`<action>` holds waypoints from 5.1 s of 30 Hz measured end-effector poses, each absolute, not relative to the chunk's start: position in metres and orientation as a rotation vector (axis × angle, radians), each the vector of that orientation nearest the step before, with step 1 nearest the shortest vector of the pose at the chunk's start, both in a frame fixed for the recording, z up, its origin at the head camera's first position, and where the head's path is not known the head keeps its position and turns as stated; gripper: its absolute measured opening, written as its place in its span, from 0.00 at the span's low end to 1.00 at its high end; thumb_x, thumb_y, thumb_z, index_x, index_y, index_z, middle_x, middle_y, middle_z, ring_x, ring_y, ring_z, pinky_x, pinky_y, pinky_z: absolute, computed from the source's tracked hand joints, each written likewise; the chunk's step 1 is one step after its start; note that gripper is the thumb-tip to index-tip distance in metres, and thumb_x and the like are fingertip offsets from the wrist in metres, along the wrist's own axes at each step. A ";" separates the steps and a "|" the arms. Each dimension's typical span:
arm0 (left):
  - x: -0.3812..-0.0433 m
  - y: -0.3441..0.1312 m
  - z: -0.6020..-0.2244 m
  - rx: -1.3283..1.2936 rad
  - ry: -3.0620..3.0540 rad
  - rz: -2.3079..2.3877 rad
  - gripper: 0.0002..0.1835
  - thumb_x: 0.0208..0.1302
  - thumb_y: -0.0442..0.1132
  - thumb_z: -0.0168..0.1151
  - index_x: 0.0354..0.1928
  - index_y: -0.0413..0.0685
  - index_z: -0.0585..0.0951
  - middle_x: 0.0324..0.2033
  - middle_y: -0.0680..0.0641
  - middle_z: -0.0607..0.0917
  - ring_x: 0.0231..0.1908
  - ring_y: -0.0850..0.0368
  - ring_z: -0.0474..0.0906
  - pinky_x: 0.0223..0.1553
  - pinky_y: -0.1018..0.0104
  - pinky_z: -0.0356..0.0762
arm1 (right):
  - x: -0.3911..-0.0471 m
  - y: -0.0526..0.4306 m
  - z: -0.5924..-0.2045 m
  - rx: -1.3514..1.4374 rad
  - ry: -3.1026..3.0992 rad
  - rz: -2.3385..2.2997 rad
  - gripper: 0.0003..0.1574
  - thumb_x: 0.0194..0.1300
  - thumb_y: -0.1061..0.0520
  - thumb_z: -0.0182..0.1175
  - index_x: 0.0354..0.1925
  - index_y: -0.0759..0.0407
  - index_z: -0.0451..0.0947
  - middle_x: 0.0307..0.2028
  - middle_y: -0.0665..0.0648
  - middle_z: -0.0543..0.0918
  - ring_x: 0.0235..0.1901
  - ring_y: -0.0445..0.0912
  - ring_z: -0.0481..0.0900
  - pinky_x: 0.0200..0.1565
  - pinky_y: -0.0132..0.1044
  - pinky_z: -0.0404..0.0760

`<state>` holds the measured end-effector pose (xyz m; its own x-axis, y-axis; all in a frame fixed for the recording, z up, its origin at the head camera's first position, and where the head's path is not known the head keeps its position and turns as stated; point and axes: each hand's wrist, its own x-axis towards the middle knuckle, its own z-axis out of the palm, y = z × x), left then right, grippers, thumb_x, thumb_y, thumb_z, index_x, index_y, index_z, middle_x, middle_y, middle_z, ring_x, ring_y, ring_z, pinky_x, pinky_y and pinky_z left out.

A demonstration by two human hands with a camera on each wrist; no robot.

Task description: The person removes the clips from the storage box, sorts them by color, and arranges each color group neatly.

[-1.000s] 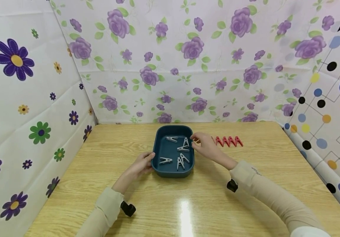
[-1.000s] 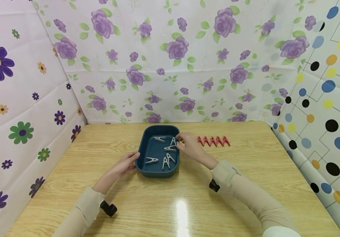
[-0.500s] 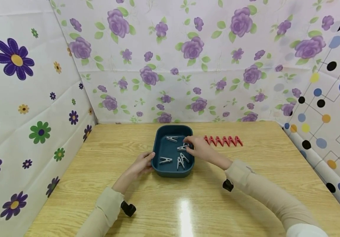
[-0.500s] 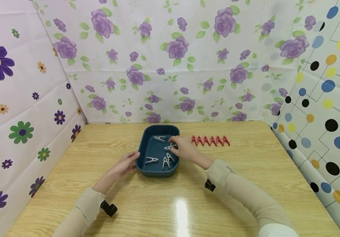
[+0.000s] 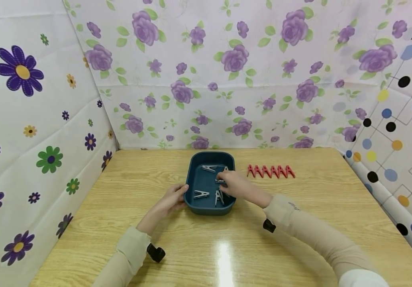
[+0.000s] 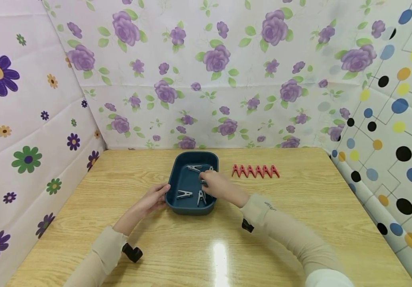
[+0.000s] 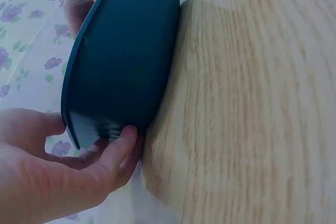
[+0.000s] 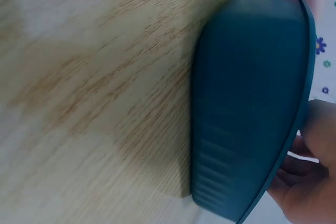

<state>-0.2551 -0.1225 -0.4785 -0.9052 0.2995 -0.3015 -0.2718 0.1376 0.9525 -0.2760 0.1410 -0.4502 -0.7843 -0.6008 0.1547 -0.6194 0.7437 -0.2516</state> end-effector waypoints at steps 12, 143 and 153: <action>-0.255 -0.123 -0.478 0.078 2.005 1.813 0.32 0.76 0.49 0.46 0.70 0.31 0.59 0.60 0.28 0.73 0.53 0.49 0.80 0.45 0.63 0.81 | -0.272 0.120 -0.452 0.920 -3.051 0.002 0.15 0.67 0.55 0.61 0.47 0.63 0.80 0.38 0.61 0.83 0.36 0.49 0.82 0.36 0.41 0.82; -0.255 -0.121 -0.475 -0.069 1.988 1.792 0.32 0.76 0.51 0.46 0.71 0.36 0.59 0.63 0.31 0.72 0.60 0.43 0.74 0.57 0.54 0.77 | -0.275 0.211 -0.462 0.443 -2.590 0.764 0.14 0.57 0.53 0.69 0.33 0.63 0.81 0.25 0.56 0.81 0.24 0.43 0.75 0.27 0.35 0.74; -0.257 -0.121 -0.480 -0.076 2.005 1.806 0.30 0.76 0.50 0.46 0.69 0.36 0.63 0.61 0.32 0.74 0.54 0.50 0.79 0.49 0.62 0.80 | -0.275 0.219 -0.464 0.420 -2.672 0.790 0.13 0.58 0.53 0.69 0.33 0.63 0.81 0.26 0.58 0.82 0.22 0.43 0.72 0.25 0.34 0.72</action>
<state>-0.2572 -0.1206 -0.4799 -0.9026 0.2461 -0.3533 -0.3258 0.1463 0.9341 -0.2750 0.2191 -0.4635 -0.9047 -0.1857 0.3834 -0.3644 0.8035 -0.4707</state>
